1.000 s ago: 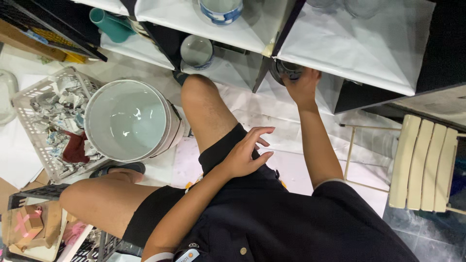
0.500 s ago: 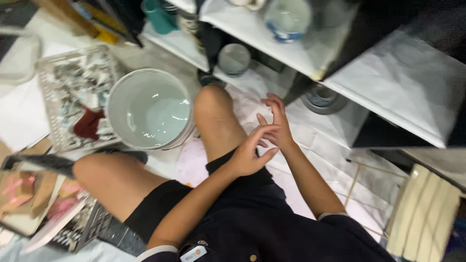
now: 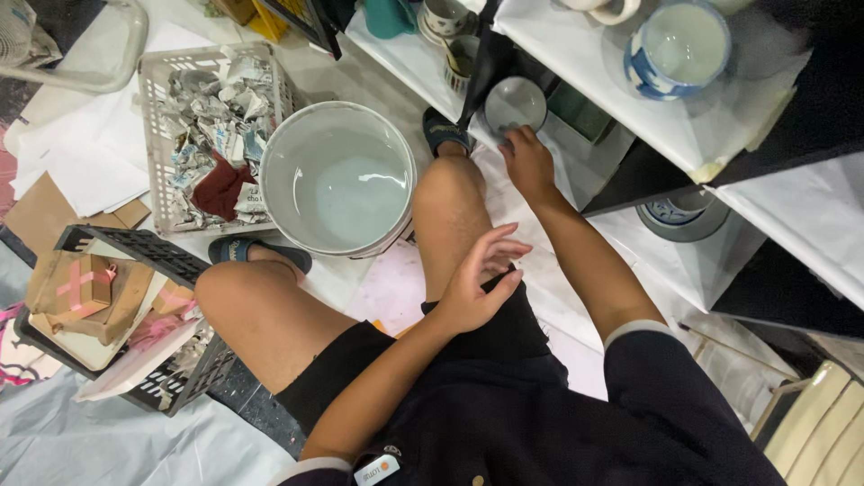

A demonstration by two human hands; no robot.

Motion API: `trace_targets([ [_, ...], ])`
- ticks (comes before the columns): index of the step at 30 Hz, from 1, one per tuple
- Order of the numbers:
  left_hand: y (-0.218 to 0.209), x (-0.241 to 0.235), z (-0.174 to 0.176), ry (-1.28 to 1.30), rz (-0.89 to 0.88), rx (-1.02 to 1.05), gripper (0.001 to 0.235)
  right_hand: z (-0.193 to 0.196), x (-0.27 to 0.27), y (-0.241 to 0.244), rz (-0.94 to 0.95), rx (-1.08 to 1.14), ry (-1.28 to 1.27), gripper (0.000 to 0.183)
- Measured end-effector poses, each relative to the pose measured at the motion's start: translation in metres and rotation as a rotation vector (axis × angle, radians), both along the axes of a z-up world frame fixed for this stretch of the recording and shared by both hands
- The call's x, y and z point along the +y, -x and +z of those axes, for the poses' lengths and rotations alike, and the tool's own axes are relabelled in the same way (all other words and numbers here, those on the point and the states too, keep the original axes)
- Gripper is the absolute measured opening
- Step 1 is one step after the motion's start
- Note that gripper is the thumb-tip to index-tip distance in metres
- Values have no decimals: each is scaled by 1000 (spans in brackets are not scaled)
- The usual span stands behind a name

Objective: The person washes several ceramic items by hand in a bucket of water. They scrub a small blue bowl, a larger blue-rimmed bowl, a square dish, and a small glass, then place each item on a nearby shelf after rinsing.

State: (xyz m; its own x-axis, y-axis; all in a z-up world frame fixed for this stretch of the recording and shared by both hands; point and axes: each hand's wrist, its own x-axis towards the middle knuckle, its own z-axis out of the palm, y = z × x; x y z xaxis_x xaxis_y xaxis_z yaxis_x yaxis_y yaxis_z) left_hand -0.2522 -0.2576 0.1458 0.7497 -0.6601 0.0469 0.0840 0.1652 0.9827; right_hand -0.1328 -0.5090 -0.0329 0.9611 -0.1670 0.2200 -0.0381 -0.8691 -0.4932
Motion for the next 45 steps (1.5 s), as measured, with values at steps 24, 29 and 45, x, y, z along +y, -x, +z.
trace_targets([
  [24,-79,138,9,-51,336,85,50,253,147,65,761,-233,55,25],
  [29,-104,183,-4,-267,562,164,54,235,189,25,882,-332,-364,46],
  [45,-247,238,-35,-465,777,-357,70,66,239,-164,423,293,-507,39],
])
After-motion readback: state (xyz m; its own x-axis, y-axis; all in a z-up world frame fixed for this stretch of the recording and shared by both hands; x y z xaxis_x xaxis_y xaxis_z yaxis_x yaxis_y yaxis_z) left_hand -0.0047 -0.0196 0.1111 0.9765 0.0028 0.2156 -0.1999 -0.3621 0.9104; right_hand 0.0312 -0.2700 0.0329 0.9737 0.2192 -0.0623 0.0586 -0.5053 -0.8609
